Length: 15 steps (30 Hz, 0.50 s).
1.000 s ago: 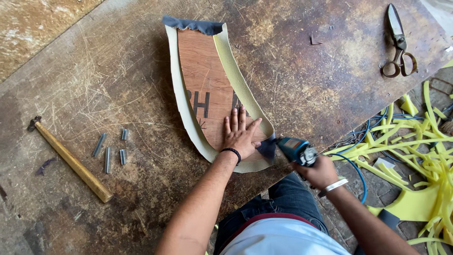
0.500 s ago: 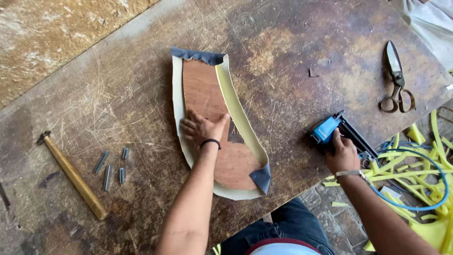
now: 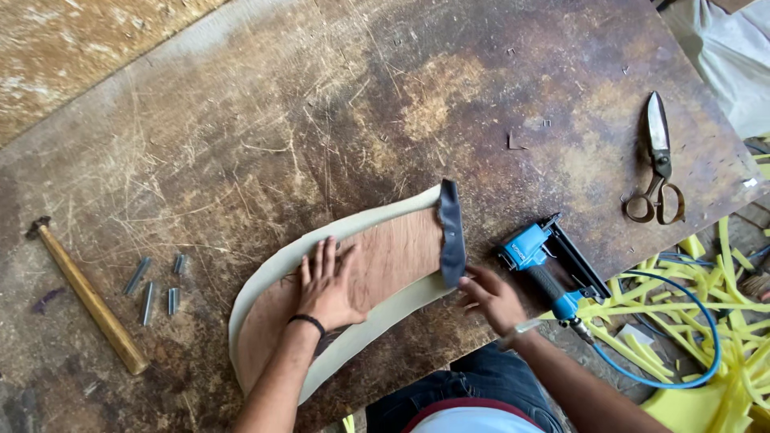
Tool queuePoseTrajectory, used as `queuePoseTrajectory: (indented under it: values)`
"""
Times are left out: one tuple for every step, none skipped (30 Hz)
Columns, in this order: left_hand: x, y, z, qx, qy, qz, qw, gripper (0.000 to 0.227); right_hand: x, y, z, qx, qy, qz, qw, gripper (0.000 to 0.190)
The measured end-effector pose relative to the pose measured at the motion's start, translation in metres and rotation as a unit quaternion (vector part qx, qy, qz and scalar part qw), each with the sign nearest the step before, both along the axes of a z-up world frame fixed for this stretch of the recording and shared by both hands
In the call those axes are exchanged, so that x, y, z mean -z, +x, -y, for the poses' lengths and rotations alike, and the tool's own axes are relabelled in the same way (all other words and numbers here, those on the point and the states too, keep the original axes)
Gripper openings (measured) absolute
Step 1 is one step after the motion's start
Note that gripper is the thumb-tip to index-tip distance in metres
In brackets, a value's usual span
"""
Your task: The person staples dark fabric onto a curved wooden board using a pneumatic staple gun. They stretch and align the fabric along the edges, then flip the board to staple the opposite side, securing the material in place.
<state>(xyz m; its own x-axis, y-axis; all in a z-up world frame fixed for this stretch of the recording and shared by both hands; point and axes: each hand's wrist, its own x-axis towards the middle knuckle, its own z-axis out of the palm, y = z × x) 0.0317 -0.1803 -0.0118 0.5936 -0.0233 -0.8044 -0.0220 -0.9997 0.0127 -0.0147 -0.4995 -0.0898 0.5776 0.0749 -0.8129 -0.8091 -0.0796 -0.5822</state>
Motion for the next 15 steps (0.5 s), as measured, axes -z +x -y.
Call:
queuePoseTrajectory:
  values:
    - [0.004, -0.006, 0.003, -0.019, -0.004, -0.003, 1.000, 0.142, 0.007, 0.000, -0.003, 0.013, 0.030, -0.029, 0.999, 0.043]
    - [0.008, -0.011, 0.004, -0.039, -0.006, -0.006, 0.999, 0.137, 0.013, -0.002, -0.008, 0.025, 0.061, -0.059, 0.996, 0.042]
    - [0.016, -0.012, 0.012, -0.064, -0.061, 0.065, 0.994, 0.128, 0.018, -0.006, -0.010, 0.038, 0.093, -0.089, 0.991, 0.045]
    - [0.027, -0.008, 0.026, -0.089, -0.112, 0.138, 0.980, 0.119, 0.023, -0.008, -0.011, 0.044, 0.087, -0.089, 0.991, 0.045]
    - [0.038, -0.004, 0.041, -0.114, -0.160, 0.210, 0.958, 0.112, 0.025, -0.011, -0.008, 0.050, 0.081, -0.088, 0.992, 0.046]
    - [0.051, 0.007, 0.058, -0.081, -0.185, 0.239, 0.950, 0.105, 0.029, -0.008, -0.006, 0.056, 0.075, -0.083, 0.992, 0.048]
    - [0.064, 0.018, 0.074, -0.048, -0.209, 0.268, 0.939, 0.099, 0.035, -0.004, -0.005, 0.056, 0.073, -0.092, 0.991, 0.044]
    - [0.075, 0.026, 0.088, -0.031, -0.203, 0.266, 0.942, 0.107, 0.038, -0.005, -0.002, 0.058, 0.068, -0.106, 0.990, 0.041]
    - [0.086, 0.039, 0.101, -0.015, -0.198, 0.264, 0.944, 0.114, 0.041, -0.006, 0.000, 0.059, 0.063, -0.121, 0.989, 0.039]
    - [0.093, 0.043, 0.108, 0.003, -0.190, 0.262, 0.946, 0.122, 0.044, -0.009, -0.001, 0.044, 0.061, -0.115, 0.990, 0.039]
    - [0.096, 0.040, 0.112, 0.014, -0.169, 0.244, 0.955, 0.123, 0.047, -0.011, -0.002, 0.029, 0.059, -0.110, 0.992, 0.040]
    - [0.098, 0.044, 0.114, 0.027, -0.148, 0.229, 0.962, 0.124, 0.052, -0.008, -0.005, 0.015, 0.057, -0.101, 0.993, 0.041]
    - [0.100, 0.049, 0.115, 0.039, -0.127, 0.214, 0.968, 0.125, 0.056, -0.005, -0.009, 0.027, 0.071, -0.085, 0.993, 0.038]
    - [0.101, 0.051, 0.117, 0.041, -0.122, 0.213, 0.969, 0.126, 0.059, -0.006, -0.009, 0.041, 0.082, -0.071, 0.993, 0.034]
    - [0.102, 0.052, 0.119, 0.042, -0.117, 0.211, 0.970, 0.128, 0.061, -0.006, -0.008, 0.056, 0.092, -0.057, 0.993, 0.030]
